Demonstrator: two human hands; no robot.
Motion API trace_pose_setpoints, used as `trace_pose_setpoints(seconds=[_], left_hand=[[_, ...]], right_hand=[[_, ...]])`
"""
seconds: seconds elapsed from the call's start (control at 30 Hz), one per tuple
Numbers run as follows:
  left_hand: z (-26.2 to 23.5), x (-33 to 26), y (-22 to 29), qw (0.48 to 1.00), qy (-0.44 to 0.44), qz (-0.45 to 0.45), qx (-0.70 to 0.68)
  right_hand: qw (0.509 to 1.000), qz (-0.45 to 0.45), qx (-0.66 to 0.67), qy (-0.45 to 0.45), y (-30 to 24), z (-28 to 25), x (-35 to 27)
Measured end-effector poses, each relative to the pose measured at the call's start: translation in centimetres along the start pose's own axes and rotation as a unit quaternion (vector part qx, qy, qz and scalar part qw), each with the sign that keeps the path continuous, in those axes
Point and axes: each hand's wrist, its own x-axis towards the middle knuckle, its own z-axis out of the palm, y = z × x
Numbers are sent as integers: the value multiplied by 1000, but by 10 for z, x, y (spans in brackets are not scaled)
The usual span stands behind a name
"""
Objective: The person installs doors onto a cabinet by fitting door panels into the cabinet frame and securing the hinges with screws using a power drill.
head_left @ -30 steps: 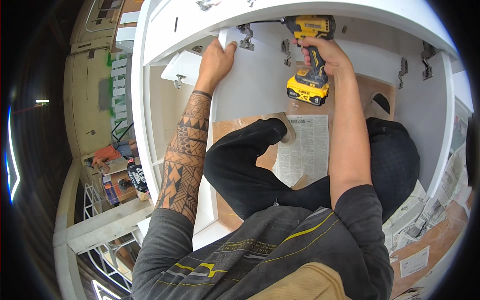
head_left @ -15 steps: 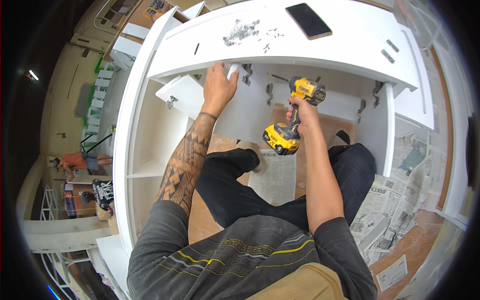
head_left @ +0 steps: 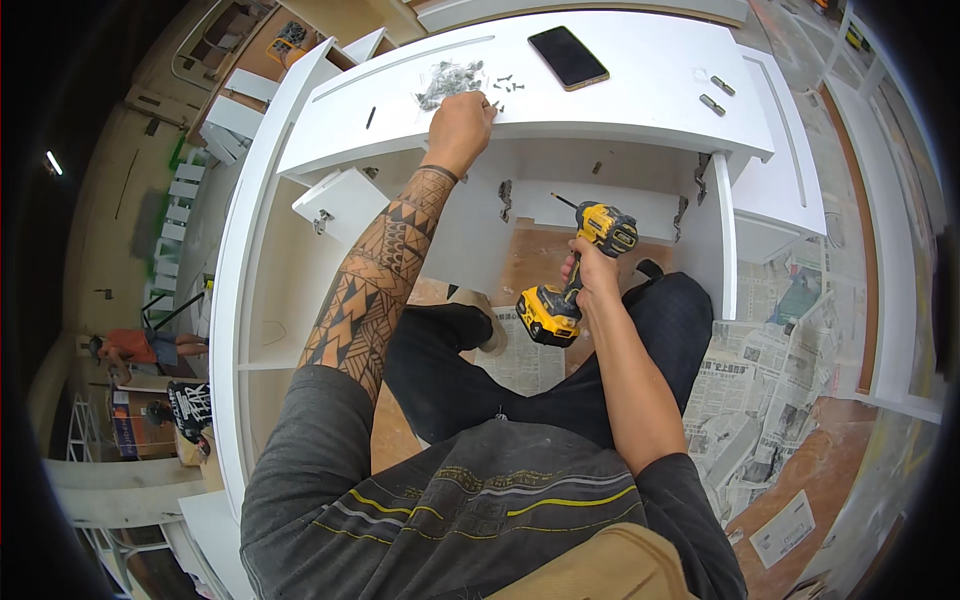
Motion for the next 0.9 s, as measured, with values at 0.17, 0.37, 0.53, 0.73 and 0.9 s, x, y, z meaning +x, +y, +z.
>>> trace_pose_setpoints(seconds=[0.17,0.37,0.53,0.73,0.9], left_hand=[[6,2,-8,999,18,36,-9],[11,-4,-19,995,77,-27,-64],[-4,-26,-25,973,115,-92,-180],[19,-135,-58,892,44,-255,-371],[131,-197,-114,644,-28,-427,-635]], right_hand=[[999,35,36,-12,6,11,-3],[997,47,46,-44,14,25,-10],[999,38,22,-32,13,23,-10],[996,51,2,-67,8,13,-7],[977,144,-53,-148,13,6,-9]])
